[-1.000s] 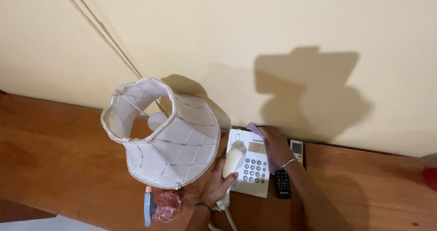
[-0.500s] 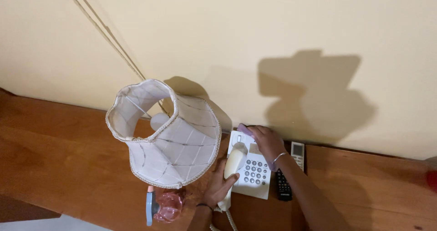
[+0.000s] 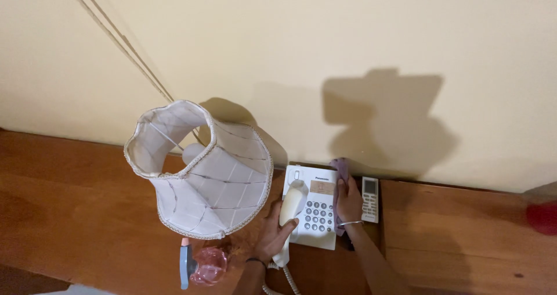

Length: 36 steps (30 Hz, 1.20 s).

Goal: Wiping down a landline telephone and its handset with a cloth.

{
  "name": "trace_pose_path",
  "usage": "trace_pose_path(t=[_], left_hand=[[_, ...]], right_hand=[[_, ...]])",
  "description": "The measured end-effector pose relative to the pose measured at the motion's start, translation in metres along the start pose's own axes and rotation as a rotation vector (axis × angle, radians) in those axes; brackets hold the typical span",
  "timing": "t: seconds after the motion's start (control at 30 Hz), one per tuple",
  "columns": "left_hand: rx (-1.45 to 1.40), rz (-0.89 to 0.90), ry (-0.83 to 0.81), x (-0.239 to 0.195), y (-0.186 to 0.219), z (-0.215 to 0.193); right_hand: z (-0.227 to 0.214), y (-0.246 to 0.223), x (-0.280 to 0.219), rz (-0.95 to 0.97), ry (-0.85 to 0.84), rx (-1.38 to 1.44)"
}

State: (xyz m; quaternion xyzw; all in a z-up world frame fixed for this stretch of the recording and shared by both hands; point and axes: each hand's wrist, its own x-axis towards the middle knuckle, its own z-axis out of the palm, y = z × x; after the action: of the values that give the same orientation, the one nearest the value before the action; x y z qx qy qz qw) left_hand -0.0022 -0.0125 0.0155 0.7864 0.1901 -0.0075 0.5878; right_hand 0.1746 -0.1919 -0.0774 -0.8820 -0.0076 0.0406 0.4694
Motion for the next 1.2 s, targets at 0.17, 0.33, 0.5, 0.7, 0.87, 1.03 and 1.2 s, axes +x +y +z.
trace_pose_path(t=[0.17, 0.33, 0.5, 0.7, 0.87, 1.03, 1.2], left_hand=[[0.003, 0.073, 0.023, 0.002, -0.005, -0.001], [-0.001, 0.067, -0.005, 0.001, -0.008, -0.001], [0.009, 0.079, 0.020, 0.002, -0.013, 0.000], [-0.004, 0.087, -0.006, 0.001, -0.011, 0.000], [-0.020, 0.064, -0.008, -0.003, -0.004, -0.002], [0.074, -0.061, -0.038, 0.001, -0.006, 0.001], [-0.040, 0.158, 0.035, 0.005, -0.021, 0.003]], right_hand=[[-0.006, -0.010, -0.044, 0.007, 0.032, -0.091], [-0.007, -0.001, -0.078, 0.023, 0.104, -0.135], [-0.013, -0.013, -0.080, -0.041, 0.113, -0.107], [-0.007, 0.024, -0.011, -0.130, 0.006, -0.112], [-0.003, 0.020, -0.005, -0.062, -0.020, 0.003], [0.006, 0.039, -0.039, 0.011, 0.015, -0.048], [-0.015, 0.024, -0.097, 0.030, -0.081, 0.021]])
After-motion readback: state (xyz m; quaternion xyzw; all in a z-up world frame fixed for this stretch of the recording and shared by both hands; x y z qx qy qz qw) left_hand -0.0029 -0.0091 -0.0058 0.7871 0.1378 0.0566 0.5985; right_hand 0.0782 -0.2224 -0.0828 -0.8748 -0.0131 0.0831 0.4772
